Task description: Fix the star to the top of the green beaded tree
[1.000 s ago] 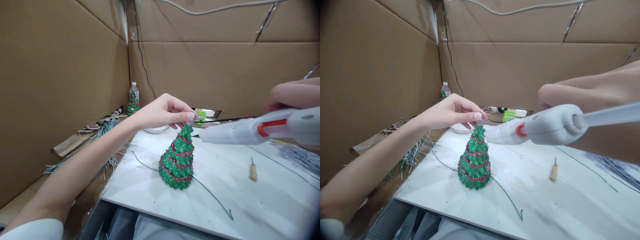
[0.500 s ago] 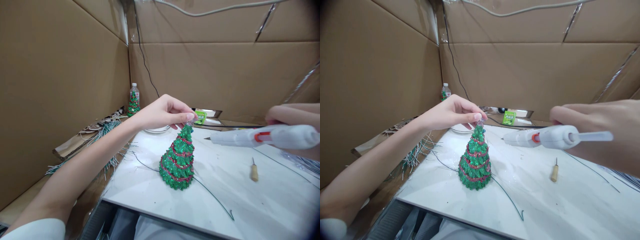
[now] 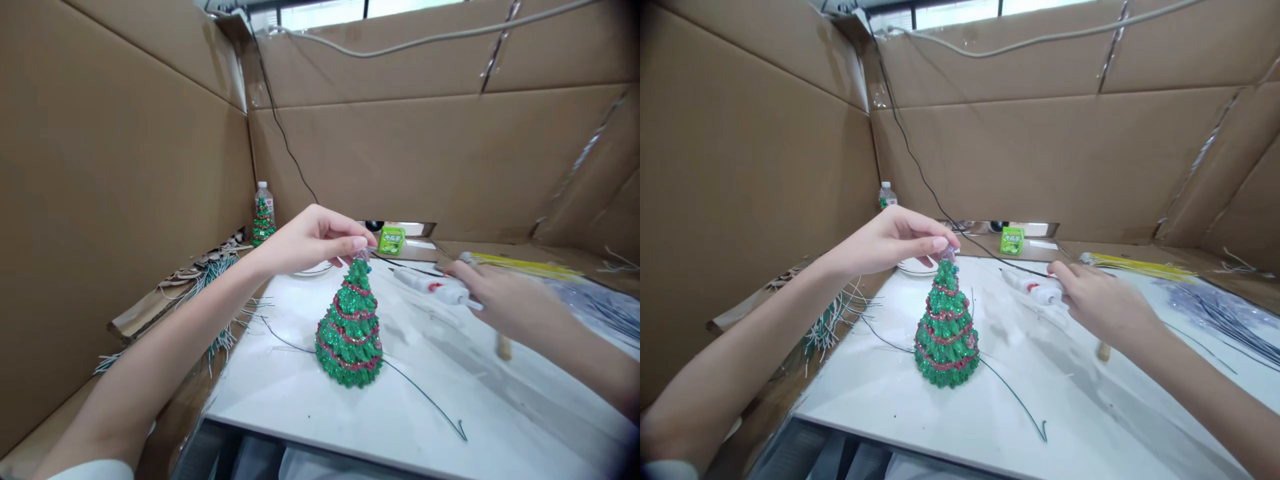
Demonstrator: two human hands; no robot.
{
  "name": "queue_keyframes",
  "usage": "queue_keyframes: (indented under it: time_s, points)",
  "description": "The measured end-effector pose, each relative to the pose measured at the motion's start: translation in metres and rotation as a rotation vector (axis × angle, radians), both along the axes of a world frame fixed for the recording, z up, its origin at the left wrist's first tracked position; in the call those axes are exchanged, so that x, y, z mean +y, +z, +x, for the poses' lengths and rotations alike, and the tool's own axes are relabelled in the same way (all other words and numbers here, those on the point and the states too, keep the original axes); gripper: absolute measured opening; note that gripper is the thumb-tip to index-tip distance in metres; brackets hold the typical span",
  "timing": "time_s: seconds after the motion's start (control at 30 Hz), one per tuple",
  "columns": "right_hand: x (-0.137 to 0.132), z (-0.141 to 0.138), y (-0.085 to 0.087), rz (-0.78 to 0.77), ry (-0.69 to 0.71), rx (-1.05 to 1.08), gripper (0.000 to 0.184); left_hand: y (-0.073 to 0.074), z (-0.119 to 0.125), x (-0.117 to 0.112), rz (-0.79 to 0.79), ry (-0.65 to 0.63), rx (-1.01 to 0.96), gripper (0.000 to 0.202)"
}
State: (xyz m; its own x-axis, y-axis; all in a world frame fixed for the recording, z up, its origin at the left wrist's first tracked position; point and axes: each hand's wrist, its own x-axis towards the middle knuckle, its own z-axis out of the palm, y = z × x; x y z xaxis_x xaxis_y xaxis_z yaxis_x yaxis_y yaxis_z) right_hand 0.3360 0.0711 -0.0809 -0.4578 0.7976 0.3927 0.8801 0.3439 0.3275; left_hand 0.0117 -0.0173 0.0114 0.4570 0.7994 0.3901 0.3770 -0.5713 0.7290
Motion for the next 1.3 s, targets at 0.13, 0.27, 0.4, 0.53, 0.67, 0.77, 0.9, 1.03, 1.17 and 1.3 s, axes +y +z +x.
queue_keyframes:
  time_s: [0.13, 0.27, 0.4, 0.53, 0.67, 0.77, 0.9, 1.03, 1.17, 1.3]
  points:
    - [0.002, -0.007, -0.017, -0.054, -0.011, 0.076, 0.031, 0.001, 0.002, -0.003, 0.011, 0.009, 0.003, 0.021]
    - [0.001, -0.006, -0.025, -0.032, 0.021, 0.116, 0.034, 0.003, 0.003, -0.007, 0.056, 0.066, -0.013, 0.017]
    - [0.0, -0.005, -0.029, -0.014, 0.045, 0.141, 0.039, 0.008, -0.001, -0.01, 0.11, 0.142, -0.072, 0.014]
    - [0.001, -0.004, -0.035, -0.032, 0.069, 0.18, 0.041, 0.014, -0.004, -0.014, 0.117, 0.246, -0.064, 0.019]
    - [0.002, -0.004, -0.04, -0.013, 0.109, 0.183, 0.04, 0.016, 0.0, -0.019, 0.113, 0.293, 0.043, 0.026]
    - [0.001, -0.005, -0.04, -0.039, 0.101, 0.151, 0.036, 0.013, 0.002, -0.019, 0.139, 0.273, 0.162, 0.031]
    - [0.001, -0.008, -0.042, -0.05, 0.108, 0.104, 0.038, 0.01, 0.002, -0.017, 0.204, 0.247, 0.295, 0.029]
    - [0.003, -0.006, -0.048, -0.043, 0.141, 0.099, 0.039, 0.011, -0.001, -0.016, 0.198, 0.224, 0.316, 0.024]
    - [0.005, -0.004, -0.053, -0.047, 0.181, 0.119, 0.038, 0.012, -0.006, -0.013, 0.164, 0.185, 0.298, 0.02]
    - [0.004, -0.004, -0.053, -0.071, 0.172, 0.123, 0.039, 0.013, -0.013, -0.008, 0.156, 0.165, 0.264, 0.014]
